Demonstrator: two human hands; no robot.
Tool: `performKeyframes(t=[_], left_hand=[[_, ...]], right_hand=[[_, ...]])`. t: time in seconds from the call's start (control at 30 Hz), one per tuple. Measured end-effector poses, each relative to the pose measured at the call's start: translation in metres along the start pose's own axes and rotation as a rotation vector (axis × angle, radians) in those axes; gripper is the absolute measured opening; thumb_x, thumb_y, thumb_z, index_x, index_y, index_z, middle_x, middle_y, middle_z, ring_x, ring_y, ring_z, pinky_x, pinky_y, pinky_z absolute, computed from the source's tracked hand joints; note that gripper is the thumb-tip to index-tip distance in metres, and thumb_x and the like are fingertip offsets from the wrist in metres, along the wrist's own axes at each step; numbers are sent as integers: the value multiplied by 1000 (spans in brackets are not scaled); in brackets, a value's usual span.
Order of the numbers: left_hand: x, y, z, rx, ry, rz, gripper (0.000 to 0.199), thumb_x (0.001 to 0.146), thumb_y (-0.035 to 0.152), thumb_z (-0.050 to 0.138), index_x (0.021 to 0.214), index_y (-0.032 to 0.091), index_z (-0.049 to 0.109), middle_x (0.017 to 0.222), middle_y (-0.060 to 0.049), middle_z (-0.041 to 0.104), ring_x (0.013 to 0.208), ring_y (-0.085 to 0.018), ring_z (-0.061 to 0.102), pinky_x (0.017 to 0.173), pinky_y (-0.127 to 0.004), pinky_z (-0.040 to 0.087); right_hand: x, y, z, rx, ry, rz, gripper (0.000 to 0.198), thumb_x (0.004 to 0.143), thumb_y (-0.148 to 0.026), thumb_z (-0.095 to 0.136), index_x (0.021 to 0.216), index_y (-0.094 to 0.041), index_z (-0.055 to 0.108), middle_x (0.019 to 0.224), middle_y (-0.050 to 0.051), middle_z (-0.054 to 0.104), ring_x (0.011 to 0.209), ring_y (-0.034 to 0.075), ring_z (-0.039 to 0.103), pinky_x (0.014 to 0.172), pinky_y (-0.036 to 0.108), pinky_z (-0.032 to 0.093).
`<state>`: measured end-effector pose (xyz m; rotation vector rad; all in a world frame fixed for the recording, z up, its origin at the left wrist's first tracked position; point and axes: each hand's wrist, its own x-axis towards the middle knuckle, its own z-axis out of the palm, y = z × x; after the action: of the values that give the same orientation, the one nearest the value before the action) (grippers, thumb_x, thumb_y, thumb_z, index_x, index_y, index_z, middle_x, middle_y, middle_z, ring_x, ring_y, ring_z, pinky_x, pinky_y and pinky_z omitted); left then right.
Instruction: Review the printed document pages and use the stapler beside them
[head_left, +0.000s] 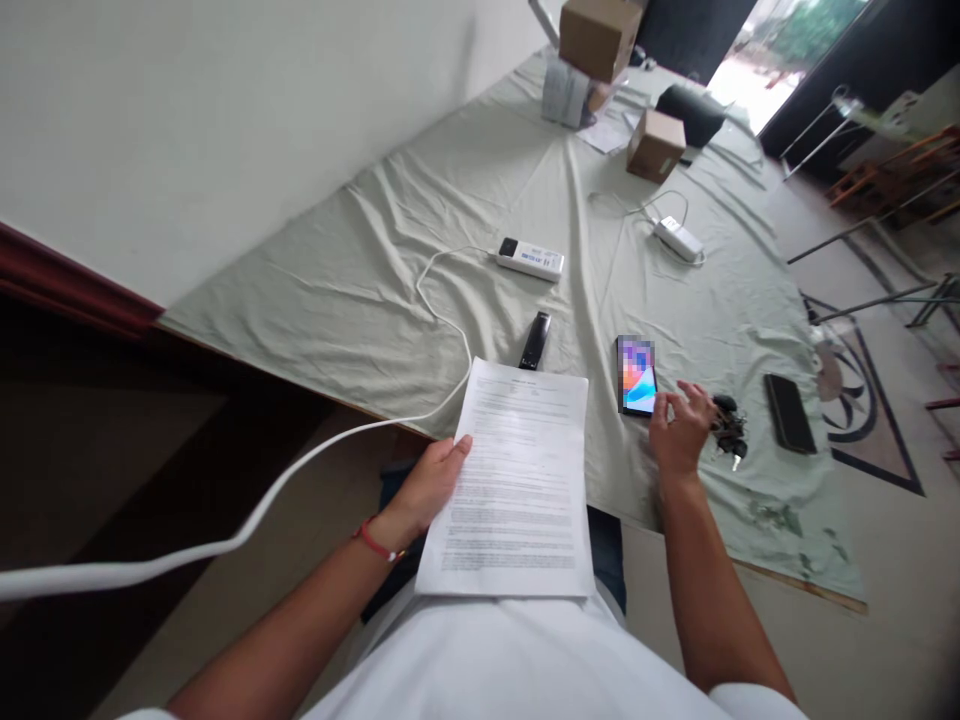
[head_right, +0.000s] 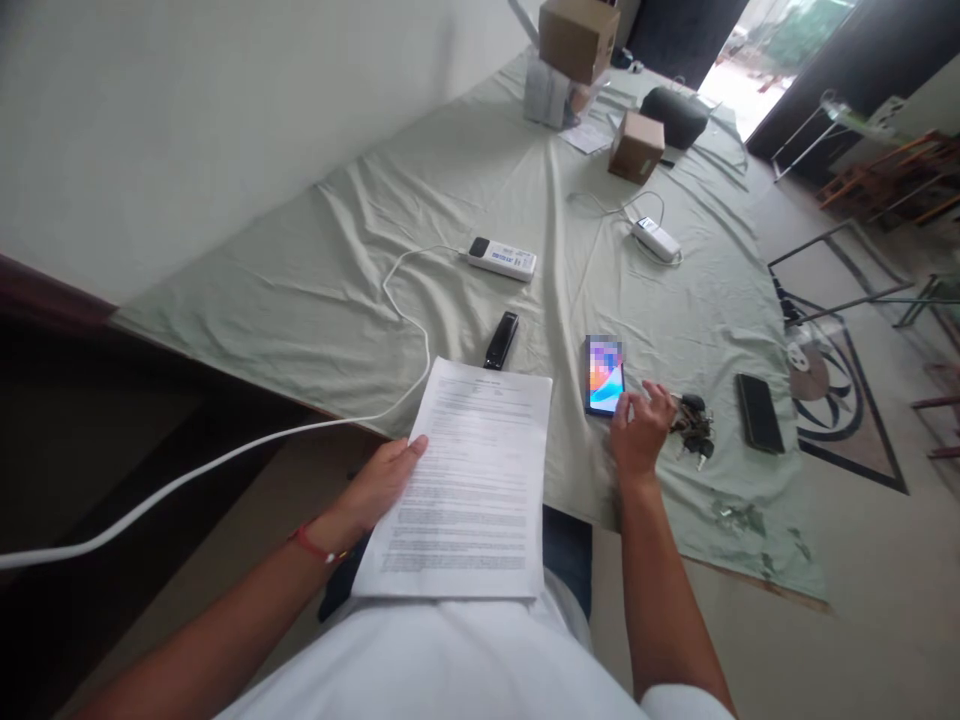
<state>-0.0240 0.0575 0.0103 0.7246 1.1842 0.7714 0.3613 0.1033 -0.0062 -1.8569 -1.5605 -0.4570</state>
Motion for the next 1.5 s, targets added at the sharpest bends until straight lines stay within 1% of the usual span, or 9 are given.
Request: performKeyframes(t=[0.1, 0.23, 0.33, 0.53, 0.7, 0.97, 1.13, 1.23, 1.5], left_hand=[[2, 5, -4, 103, 1, 28, 71, 71, 76, 68, 91, 9, 70, 80, -11, 74, 75, -27, 67, 70, -35, 48], [5, 7, -6, 217, 13, 83, 72, 72, 79, 63, 86, 9, 70, 74, -9, 72, 73, -24, 63, 70, -34, 46], [7, 6, -5, 231, 18, 95, 74, 73, 81, 61, 86, 9, 69, 73, -8, 70, 72, -23, 61, 68, -33, 45], [7, 6, -4, 211, 19, 91, 74, 72, 82, 61, 86, 9, 68, 74, -8, 69, 71, -23, 61, 69, -34, 46], [6, 7, -3, 219, 28, 92, 72, 72, 81, 60, 83, 10, 67, 72, -7, 69, 69, -23, 61, 68, -34, 45], [6, 6, -2, 236, 30, 95, 70, 72, 81, 59, 80, 12, 65, 72, -7, 68, 70, -23, 60, 69, -34, 45], [7, 5, -4, 233, 13, 104, 70, 74, 80, 59, 83, 11, 65, 74, -7, 69, 72, -24, 62, 70, -35, 47], [8, 3, -5, 223, 8, 108, 69, 74, 80, 59, 84, 11, 66, 74, -8, 70, 74, -25, 63, 70, -34, 47], [8, 1, -5, 192, 21, 122, 67, 76, 76, 61, 83, 10, 69, 75, -8, 71, 72, -25, 64, 67, -34, 48]], right_hand=[[1, -15, 6, 28, 9, -20, 27, 95, -33, 53, 82, -18, 71, 119, 15, 68, 126, 31, 53, 109, 54, 40], [3, -19, 13, 28, 35, -36, 28, 97, -33, 52, 86, -17, 73, 122, 16, 67, 129, 31, 51, 110, 53, 40], [0, -19, 16, 6, 25, -54, 29, 97, -34, 52, 91, -18, 75, 125, 16, 65, 132, 31, 50, 110, 54, 39], [-4, -28, 17, -74, -67, -53, 30, 98, -38, 53, 113, -24, 76, 144, 14, 57, 142, 33, 41, 112, 62, 31], [-5, -31, 16, -93, -116, -55, 30, 98, -40, 53, 108, -26, 77, 145, 13, 56, 143, 34, 39, 111, 65, 29], [-4, -31, 15, -90, -132, -44, 29, 97, -38, 52, 107, -27, 77, 143, 12, 57, 143, 34, 38, 111, 64, 29], [-5, -31, 16, -92, -144, -37, 28, 96, -37, 53, 107, -27, 77, 145, 12, 56, 144, 34, 36, 111, 66, 27], [-6, -31, 16, -95, -142, -40, 29, 97, -38, 52, 107, -27, 77, 145, 12, 56, 144, 34, 37, 112, 65, 27], [-5, -31, 16, -101, -110, -57, 28, 97, -38, 52, 104, -27, 77, 142, 12, 59, 141, 33, 41, 110, 63, 30]])
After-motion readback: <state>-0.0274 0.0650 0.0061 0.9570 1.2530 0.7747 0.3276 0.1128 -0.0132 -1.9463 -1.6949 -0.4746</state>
